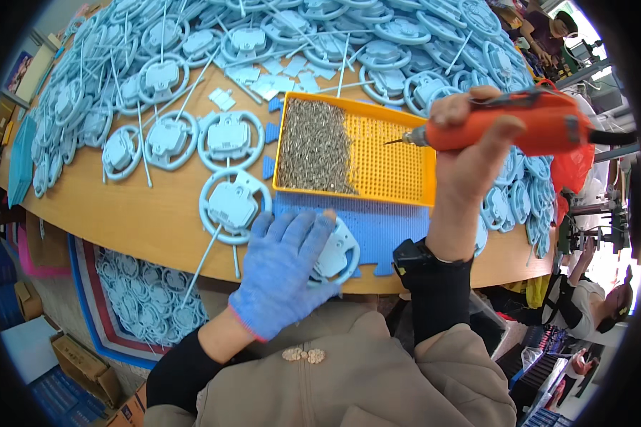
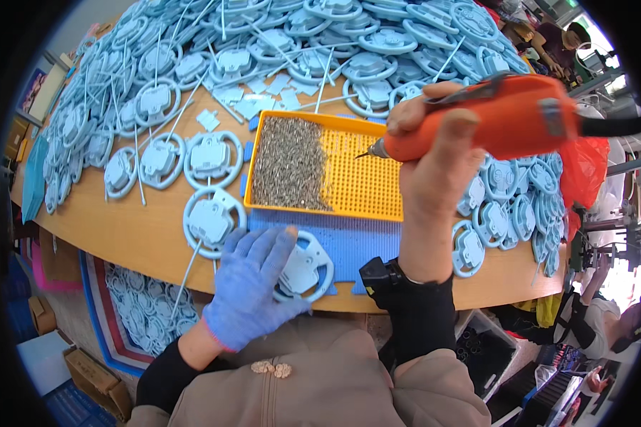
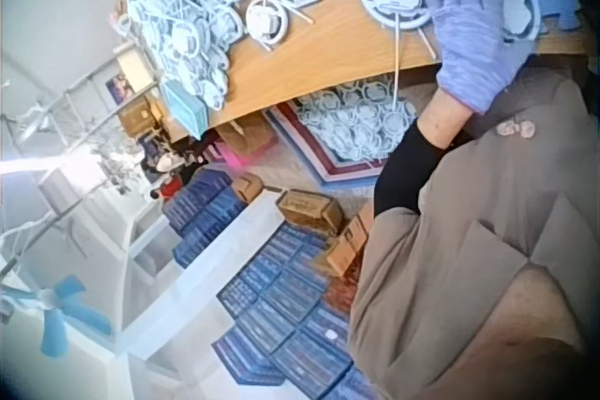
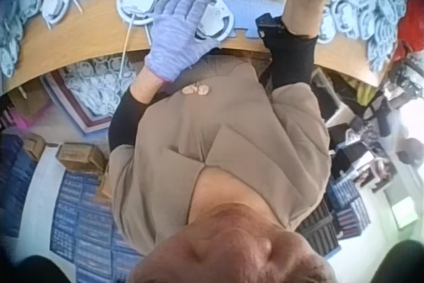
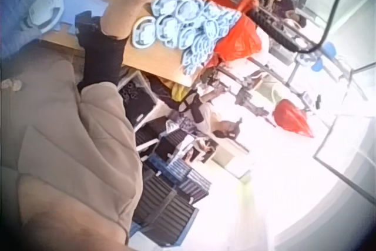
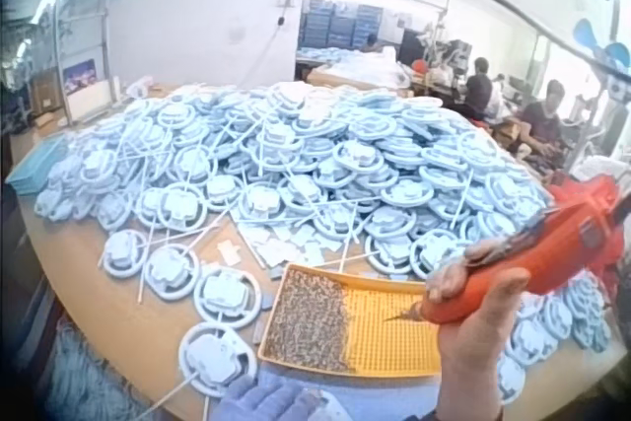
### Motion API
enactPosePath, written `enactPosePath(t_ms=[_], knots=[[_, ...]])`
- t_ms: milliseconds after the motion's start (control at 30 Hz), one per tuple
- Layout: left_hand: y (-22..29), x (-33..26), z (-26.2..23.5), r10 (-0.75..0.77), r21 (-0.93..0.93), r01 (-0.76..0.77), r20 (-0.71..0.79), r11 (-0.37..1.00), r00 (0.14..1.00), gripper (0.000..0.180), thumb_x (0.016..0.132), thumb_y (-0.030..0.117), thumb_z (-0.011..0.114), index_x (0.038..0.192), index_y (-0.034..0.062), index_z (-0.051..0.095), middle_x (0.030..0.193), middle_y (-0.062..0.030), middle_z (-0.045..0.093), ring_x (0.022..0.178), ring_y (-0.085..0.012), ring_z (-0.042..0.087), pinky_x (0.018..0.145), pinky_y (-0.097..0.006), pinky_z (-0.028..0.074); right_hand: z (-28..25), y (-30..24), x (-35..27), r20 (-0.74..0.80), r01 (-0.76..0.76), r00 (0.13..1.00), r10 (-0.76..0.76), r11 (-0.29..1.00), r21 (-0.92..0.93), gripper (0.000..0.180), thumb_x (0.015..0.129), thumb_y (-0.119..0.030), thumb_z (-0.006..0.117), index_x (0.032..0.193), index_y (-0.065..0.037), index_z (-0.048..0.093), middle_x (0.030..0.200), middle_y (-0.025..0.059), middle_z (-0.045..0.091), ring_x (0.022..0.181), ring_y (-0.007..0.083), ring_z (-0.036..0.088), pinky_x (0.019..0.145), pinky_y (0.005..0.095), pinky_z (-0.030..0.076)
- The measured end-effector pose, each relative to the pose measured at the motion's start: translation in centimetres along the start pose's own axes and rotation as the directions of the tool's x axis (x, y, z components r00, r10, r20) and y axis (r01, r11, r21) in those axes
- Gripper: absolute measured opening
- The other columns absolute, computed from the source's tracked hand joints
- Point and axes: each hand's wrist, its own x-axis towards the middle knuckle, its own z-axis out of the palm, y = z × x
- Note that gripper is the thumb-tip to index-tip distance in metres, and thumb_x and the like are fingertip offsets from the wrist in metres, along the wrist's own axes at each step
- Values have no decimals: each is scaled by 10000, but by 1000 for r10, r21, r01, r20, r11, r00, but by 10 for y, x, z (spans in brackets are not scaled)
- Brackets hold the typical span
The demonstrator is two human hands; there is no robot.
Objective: Assembling blue plastic circular components using an electric screwdriver and small screws at a factory workbench.
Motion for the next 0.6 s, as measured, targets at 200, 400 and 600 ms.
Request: enactPosePath(t_ms=[200,400,600], knots=[[-2,2,25,-64,-82,51,-166,995,984,848,606,374,790,1304,20,461,1056,-106,581,973,-282,521,944,-464,347,24,-45,-63,206,-145,973,104,970,196,734,716,-757,528,1010,-85,556,664,0,469,587,134,465,582,281,392],[-2,-3,29,-54,-103,29,-243,994,969,830,595,308,820,1292,17,476,1020,-108,588,943,-307,536,872,-431,397,34,-39,-102,312,-185,938,153,980,75,731,728,-754,512,959,-61,461,627,12,458,523,137,476,477,283,408],[0,-3,28,-78,-91,59,-221,994,972,781,604,318,813,1262,35,501,1051,-126,586,975,-323,535,880,-437,402,35,-39,-105,328,-233,929,170,958,164,633,713,-556,741,950,-19,504,666,74,553,603,189,555,537,293,468]])
